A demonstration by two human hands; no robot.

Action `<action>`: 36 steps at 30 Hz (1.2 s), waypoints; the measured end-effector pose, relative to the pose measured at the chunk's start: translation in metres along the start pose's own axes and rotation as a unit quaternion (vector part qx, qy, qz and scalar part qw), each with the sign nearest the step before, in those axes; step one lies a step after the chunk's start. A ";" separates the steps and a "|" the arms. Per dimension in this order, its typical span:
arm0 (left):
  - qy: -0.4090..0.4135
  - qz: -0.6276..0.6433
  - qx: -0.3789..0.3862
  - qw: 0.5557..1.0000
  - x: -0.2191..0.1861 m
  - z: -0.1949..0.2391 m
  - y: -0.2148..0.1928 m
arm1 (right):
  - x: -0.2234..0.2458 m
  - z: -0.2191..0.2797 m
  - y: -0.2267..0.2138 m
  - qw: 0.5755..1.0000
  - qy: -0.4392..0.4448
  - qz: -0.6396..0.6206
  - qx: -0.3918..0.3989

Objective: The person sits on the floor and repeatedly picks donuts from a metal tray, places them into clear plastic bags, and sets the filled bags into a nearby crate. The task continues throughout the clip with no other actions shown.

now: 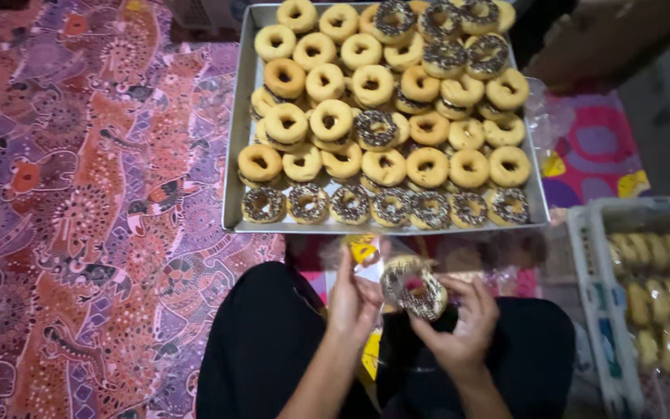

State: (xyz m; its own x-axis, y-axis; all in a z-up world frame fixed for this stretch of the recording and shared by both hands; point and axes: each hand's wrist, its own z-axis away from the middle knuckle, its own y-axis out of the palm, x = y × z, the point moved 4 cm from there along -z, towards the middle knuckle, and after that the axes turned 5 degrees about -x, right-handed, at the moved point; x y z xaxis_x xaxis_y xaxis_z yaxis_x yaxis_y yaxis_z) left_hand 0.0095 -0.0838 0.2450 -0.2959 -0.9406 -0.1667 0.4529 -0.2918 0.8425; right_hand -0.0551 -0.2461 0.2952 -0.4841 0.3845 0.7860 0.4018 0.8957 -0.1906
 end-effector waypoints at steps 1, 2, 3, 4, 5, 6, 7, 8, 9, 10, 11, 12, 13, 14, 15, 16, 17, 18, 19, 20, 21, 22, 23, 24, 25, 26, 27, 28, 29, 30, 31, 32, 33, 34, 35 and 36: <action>0.005 0.036 0.061 0.997 0.011 0.009 0.005 | -0.002 0.008 -0.001 0.999 0.034 0.019 0.019; 0.015 0.071 0.124 0.990 0.018 0.017 0.013 | -0.004 0.009 0.000 0.997 0.064 0.033 0.038; 0.027 0.029 0.082 0.996 0.020 0.021 0.013 | -0.003 0.008 -0.001 0.993 0.094 0.048 0.057; 0.044 -0.013 0.041 0.998 0.016 0.022 0.015 | 0.003 0.001 0.002 0.993 0.065 0.069 0.073; 0.062 -0.055 -0.001 0.997 0.012 0.025 0.018 | 0.012 -0.005 0.003 0.992 0.035 0.090 0.087; 0.071 -0.067 -0.014 0.995 0.009 0.029 0.023 | 0.024 -0.008 0.003 0.989 0.006 0.111 0.102; 0.081 -0.079 -0.028 0.993 0.008 0.032 0.028 | 0.029 -0.013 0.003 0.992 0.028 0.084 0.085; 0.086 -0.092 -0.047 0.991 0.010 0.038 0.030 | 0.035 -0.013 0.002 0.994 0.056 0.061 0.069; 0.059 -0.086 -0.067 0.992 0.010 0.043 0.030 | 0.040 -0.012 0.000 0.994 0.084 0.037 0.053; 0.033 -0.081 -0.084 0.993 0.010 0.044 0.033 | 0.046 -0.015 -0.001 0.996 0.059 0.055 0.042; 0.006 -0.076 -0.101 0.992 0.012 0.045 0.036 | 0.051 -0.018 0.000 0.996 0.034 0.074 0.031; 0.030 -0.079 -0.076 0.994 0.013 0.047 0.041 | 0.055 -0.020 0.000 0.996 0.010 0.091 0.020; 0.054 -0.082 -0.051 0.994 0.017 0.047 0.046 | 0.056 -0.023 0.003 0.991 -0.004 0.137 0.010; 0.076 -0.084 -0.030 0.993 0.021 0.050 0.045 | 0.058 -0.022 0.003 0.983 -0.014 0.184 0.002; 0.077 -0.076 -0.024 0.994 0.027 0.051 0.040 | 0.060 -0.021 0.003 0.973 -0.025 0.230 -0.007; 0.078 -0.068 -0.018 0.995 0.033 0.050 0.035 | 0.060 -0.022 0.004 0.971 -0.030 0.235 0.007; 0.079 -0.059 -0.012 0.995 0.036 0.049 0.029 | 0.062 -0.022 0.004 0.970 -0.036 0.241 0.020; 0.066 -0.075 -0.024 0.995 0.037 0.045 0.022 | 0.063 -0.025 0.006 0.968 -0.044 0.244 0.032; 0.054 -0.092 -0.036 0.994 0.036 0.041 0.015 | 0.066 -0.026 0.005 0.968 -0.041 0.246 0.027; 0.042 -0.107 -0.048 0.992 0.033 0.037 0.008 | 0.068 -0.028 0.003 0.968 -0.039 0.249 0.024; 0.034 -0.114 -0.020 0.993 0.034 0.032 0.006 | 0.069 -0.030 0.003 0.967 -0.038 0.251 0.020; 0.021 -0.123 0.001 0.992 0.035 0.032 -0.001 | 0.069 -0.025 -0.002 0.979 0.000 0.203 0.005; 0.007 -0.131 0.023 0.991 0.036 0.033 -0.006 | 0.067 -0.022 -0.007 0.987 0.037 0.154 -0.010; 0.009 -0.133 0.023 0.991 0.034 0.031 -0.008 | 0.063 -0.024 -0.009 0.992 0.069 0.104 -0.029; 0.011 -0.134 0.024 0.991 0.030 0.031 -0.009 | 0.065 -0.028 -0.009 0.996 0.015 0.092 -0.014; 0.016 -0.133 0.027 0.991 0.026 0.030 -0.006 | 0.066 -0.037 -0.007 0.996 -0.043 0.078 0.004; -0.008 -0.165 0.002 0.986 0.025 0.031 -0.006 | 0.066 -0.045 -0.006 0.993 -0.101 0.064 0.022; -0.035 -0.196 -0.027 0.980 0.024 0.037 -0.011 | 0.062 -0.048 -0.002 0.985 -0.097 0.105 0.095; -0.061 -0.226 -0.057 0.970 0.024 0.044 -0.016 | 0.057 -0.050 0.001 0.971 -0.092 0.145 0.169; -0.019 -0.263 -0.026 0.964 0.017 0.048 -0.013 | 0.054 -0.053 0.005 0.950 -0.089 0.183 0.238; 0.023 -0.298 0.005 0.954 0.011 0.053 -0.009 | 0.048 -0.058 0.002 0.951 -0.002 0.187 0.247; 0.065 -0.333 0.036 0.940 0.006 0.059 -0.005 | 0.044 -0.060 -0.001 0.945 0.085 0.190 0.254; 0.107 -0.367 0.068 0.922 0.001 0.064 0.000 | 0.042 -0.060 -0.004 0.931 0.171 0.191 0.259; 0.148 -0.396 0.095 0.901 -0.001 0.073 0.003 | 0.053 -0.060 -0.010 0.948 0.121 0.184 0.230; 0.187 -0.425 0.122 0.877 -0.002 0.080 0.007 | 0.064 -0.059 -0.016 0.961 0.070 0.177 0.200; 0.160 -0.396 0.121 0.896 0.000 0.087 0.007 | 0.076 -0.056 -0.022 0.971 0.020 0.169 0.169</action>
State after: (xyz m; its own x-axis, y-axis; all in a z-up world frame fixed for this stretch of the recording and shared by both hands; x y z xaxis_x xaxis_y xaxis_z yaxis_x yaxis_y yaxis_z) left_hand -0.0600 -0.0712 0.2956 -0.1697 -0.4688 -0.8668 0.0014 -0.8797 0.4755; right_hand -0.0570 -0.2487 0.3920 -0.3358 0.6665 0.6655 0.2517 0.7444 -0.6185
